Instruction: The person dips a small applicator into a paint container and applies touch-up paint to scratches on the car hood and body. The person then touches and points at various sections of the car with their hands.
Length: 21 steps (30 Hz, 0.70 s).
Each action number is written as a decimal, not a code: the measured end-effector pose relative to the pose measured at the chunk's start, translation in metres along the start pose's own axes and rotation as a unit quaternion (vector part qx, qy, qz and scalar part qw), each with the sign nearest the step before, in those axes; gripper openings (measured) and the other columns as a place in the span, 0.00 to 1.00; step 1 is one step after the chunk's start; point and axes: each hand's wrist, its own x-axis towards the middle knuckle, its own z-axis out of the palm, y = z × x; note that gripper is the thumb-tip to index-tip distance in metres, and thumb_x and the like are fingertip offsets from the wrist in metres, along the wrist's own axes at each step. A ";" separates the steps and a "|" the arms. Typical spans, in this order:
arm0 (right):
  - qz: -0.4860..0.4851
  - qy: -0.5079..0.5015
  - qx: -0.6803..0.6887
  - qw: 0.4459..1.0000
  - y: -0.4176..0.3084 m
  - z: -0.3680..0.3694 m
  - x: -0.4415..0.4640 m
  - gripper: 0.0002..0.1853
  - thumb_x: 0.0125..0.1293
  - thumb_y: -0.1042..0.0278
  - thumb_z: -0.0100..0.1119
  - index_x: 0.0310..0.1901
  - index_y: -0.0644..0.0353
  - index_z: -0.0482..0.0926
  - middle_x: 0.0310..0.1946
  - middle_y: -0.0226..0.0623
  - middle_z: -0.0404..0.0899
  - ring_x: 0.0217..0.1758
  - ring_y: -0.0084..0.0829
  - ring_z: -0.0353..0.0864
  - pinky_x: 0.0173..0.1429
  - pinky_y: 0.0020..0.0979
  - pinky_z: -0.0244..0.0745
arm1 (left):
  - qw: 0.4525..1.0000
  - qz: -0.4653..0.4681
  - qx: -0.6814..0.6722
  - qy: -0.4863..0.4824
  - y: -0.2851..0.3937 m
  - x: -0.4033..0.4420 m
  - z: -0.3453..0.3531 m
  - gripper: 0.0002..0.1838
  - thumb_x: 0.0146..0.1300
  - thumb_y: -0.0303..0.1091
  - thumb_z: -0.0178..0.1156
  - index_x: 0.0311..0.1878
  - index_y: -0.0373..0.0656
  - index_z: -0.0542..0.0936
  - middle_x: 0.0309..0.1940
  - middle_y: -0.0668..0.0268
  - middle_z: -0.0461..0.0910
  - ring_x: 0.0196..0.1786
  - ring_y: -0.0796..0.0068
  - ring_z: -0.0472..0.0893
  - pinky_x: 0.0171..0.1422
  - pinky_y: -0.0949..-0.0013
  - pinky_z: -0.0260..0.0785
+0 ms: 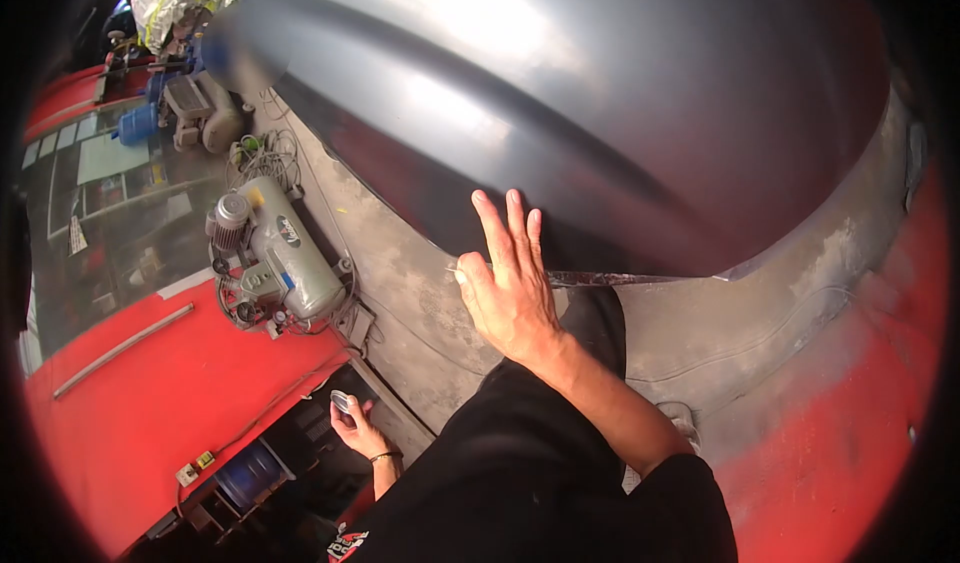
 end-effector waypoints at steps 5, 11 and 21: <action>-0.005 -0.008 -0.002 1.000 -0.002 0.009 0.015 0.07 0.75 0.72 0.71 0.44 0.63 0.80 0.90 0.64 0.54 0.92 0.80 0.50 0.91 0.81 0.47 | 1.000 -0.018 -0.003 0.018 -0.003 -0.007 -0.008 0.33 0.81 0.32 0.73 0.81 0.31 0.71 0.59 0.58 0.86 0.47 0.73 0.86 0.53 0.67 0.85; -0.013 -0.025 -0.019 0.999 0.000 0.011 0.017 0.06 0.76 0.73 0.70 0.45 0.62 0.81 0.91 0.64 0.53 0.91 0.83 0.50 0.91 0.82 0.46 | 0.998 -0.030 -0.035 0.036 -0.022 -0.027 -0.013 0.34 0.80 0.30 0.73 0.81 0.31 0.69 0.61 0.57 0.83 0.51 0.73 0.85 0.53 0.66 0.88; -0.072 -0.067 0.061 0.993 -0.006 -0.013 -0.009 0.03 0.78 0.73 0.66 0.49 0.61 0.82 0.78 0.52 0.78 0.85 0.65 0.72 0.90 0.70 0.61 | 0.995 -0.044 -0.068 0.060 -0.043 -0.072 -0.014 0.35 0.80 0.29 0.73 0.82 0.32 0.69 0.63 0.56 0.84 0.51 0.71 0.87 0.55 0.66 0.87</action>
